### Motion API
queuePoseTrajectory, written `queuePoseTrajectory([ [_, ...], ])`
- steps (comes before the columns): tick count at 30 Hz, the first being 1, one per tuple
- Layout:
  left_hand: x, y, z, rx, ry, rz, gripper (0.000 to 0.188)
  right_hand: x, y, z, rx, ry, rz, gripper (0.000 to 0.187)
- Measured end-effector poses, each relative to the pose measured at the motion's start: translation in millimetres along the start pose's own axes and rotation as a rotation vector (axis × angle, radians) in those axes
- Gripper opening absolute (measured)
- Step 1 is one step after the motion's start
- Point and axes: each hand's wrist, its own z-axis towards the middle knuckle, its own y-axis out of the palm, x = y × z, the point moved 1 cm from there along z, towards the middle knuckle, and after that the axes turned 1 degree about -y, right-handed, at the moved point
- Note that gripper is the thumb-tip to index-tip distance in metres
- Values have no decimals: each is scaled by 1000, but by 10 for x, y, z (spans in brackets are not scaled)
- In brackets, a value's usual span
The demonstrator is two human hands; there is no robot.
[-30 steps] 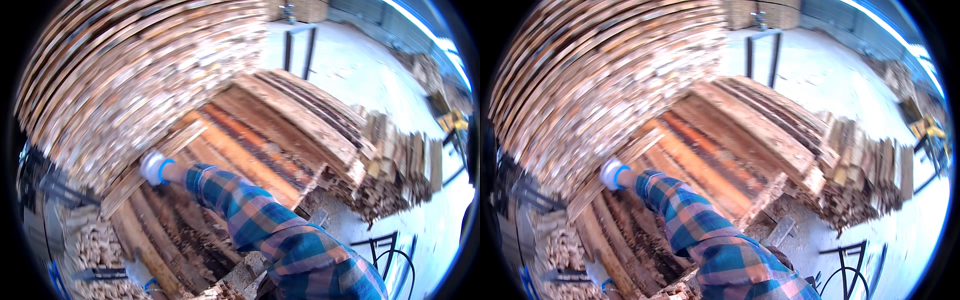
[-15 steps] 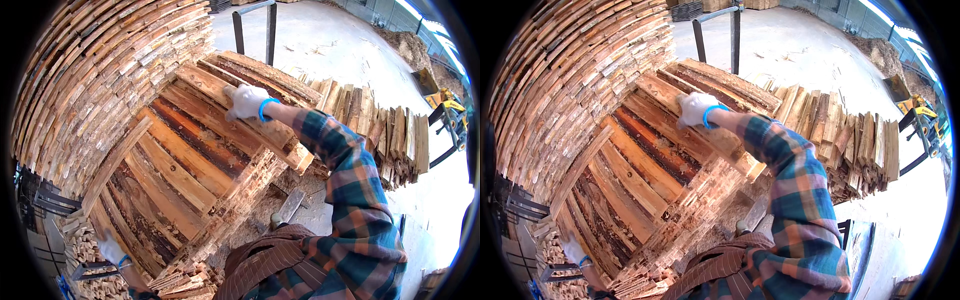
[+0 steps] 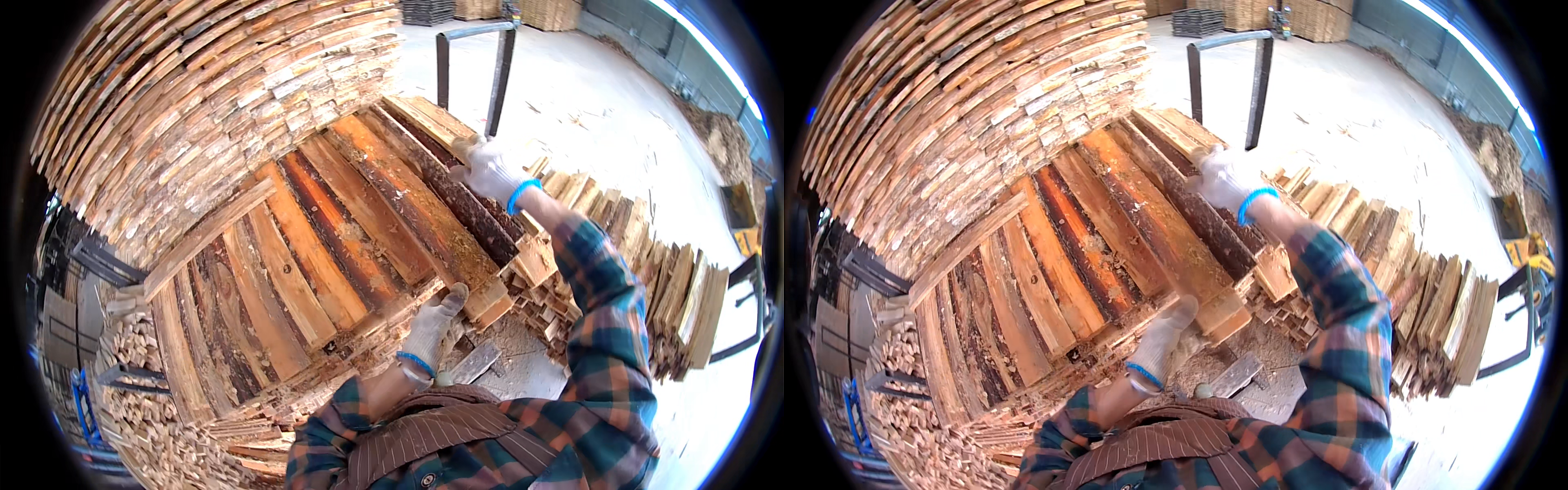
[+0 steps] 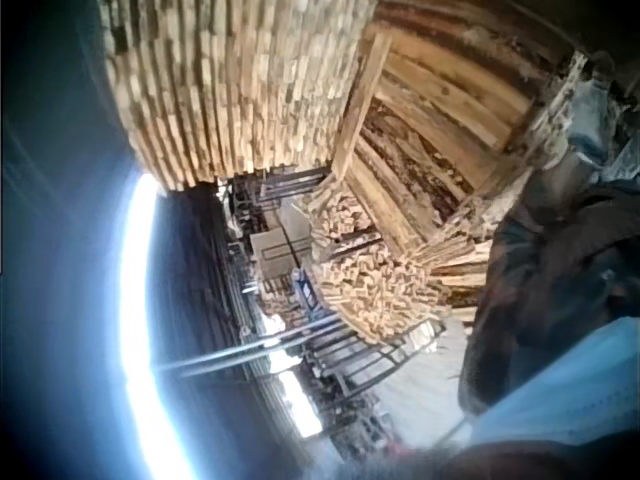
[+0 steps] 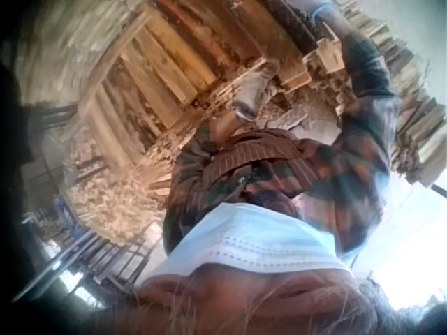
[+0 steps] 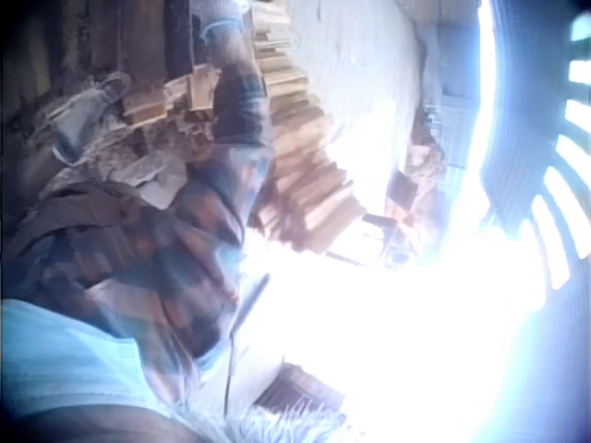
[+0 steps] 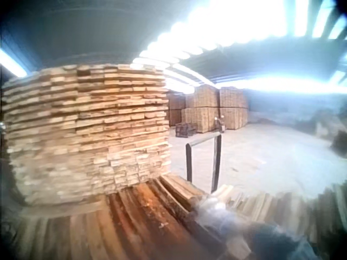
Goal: The person repeatedly picks up wooden planks from a large pile and stacks them onto a forklift pallet. They handle the planks one by one, arranging them in a neat stack. The task involves lifting and placing the wood to build up a uniform pile on the pallet.
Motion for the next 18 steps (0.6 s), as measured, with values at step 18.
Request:
queuePoseTrajectory([
  [18, 899, 188, -322, 457, 103, 25, 91, -424, 232, -139, -319, 104, 1150, 82],
])
